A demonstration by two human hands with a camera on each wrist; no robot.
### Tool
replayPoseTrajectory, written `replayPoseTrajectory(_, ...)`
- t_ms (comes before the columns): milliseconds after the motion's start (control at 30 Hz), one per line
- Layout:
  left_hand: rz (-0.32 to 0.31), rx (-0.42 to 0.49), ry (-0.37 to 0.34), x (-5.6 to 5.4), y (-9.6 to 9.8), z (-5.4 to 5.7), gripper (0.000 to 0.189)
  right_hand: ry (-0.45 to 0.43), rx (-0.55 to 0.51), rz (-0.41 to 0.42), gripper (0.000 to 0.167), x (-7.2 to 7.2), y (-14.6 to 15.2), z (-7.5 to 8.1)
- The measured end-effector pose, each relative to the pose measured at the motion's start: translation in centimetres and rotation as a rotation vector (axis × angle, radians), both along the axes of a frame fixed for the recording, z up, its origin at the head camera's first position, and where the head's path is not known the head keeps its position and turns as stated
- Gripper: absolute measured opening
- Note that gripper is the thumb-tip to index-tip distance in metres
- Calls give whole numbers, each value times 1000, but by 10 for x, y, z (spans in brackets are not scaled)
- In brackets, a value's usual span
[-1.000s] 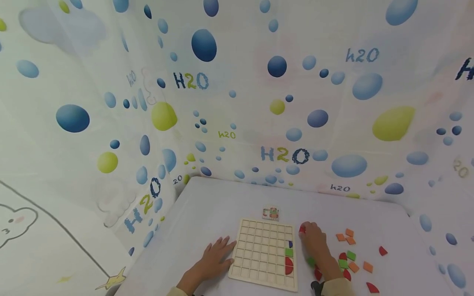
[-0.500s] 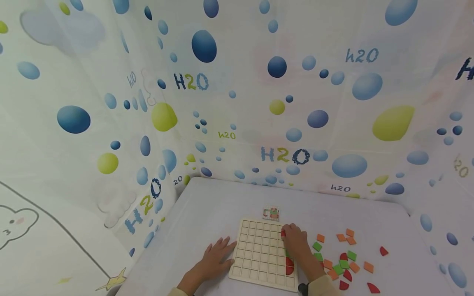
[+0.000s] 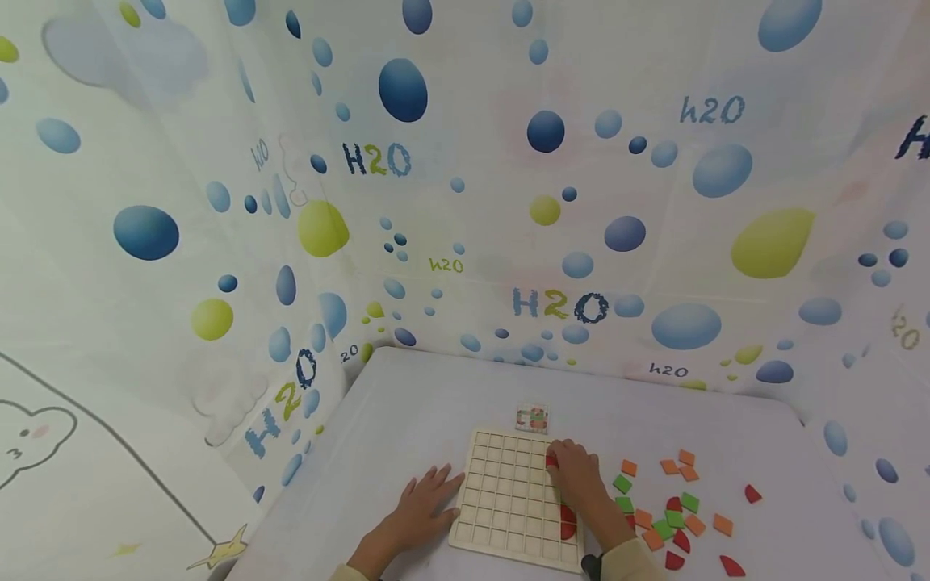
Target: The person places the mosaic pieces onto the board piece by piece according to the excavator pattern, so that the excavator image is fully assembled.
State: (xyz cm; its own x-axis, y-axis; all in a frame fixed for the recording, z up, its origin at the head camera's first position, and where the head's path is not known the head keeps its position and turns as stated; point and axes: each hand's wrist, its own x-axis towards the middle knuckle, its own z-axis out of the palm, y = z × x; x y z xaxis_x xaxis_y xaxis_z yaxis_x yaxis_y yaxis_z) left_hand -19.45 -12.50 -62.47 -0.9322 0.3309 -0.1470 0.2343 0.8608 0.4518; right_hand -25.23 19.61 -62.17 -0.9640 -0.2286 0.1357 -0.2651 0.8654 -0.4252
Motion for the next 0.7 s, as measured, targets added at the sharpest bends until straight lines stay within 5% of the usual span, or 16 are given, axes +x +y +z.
replayPoseTrajectory(700, -15, 15, -14, 1, 0, 5, 60, -96, -120, -30, 8, 4, 13, 11)
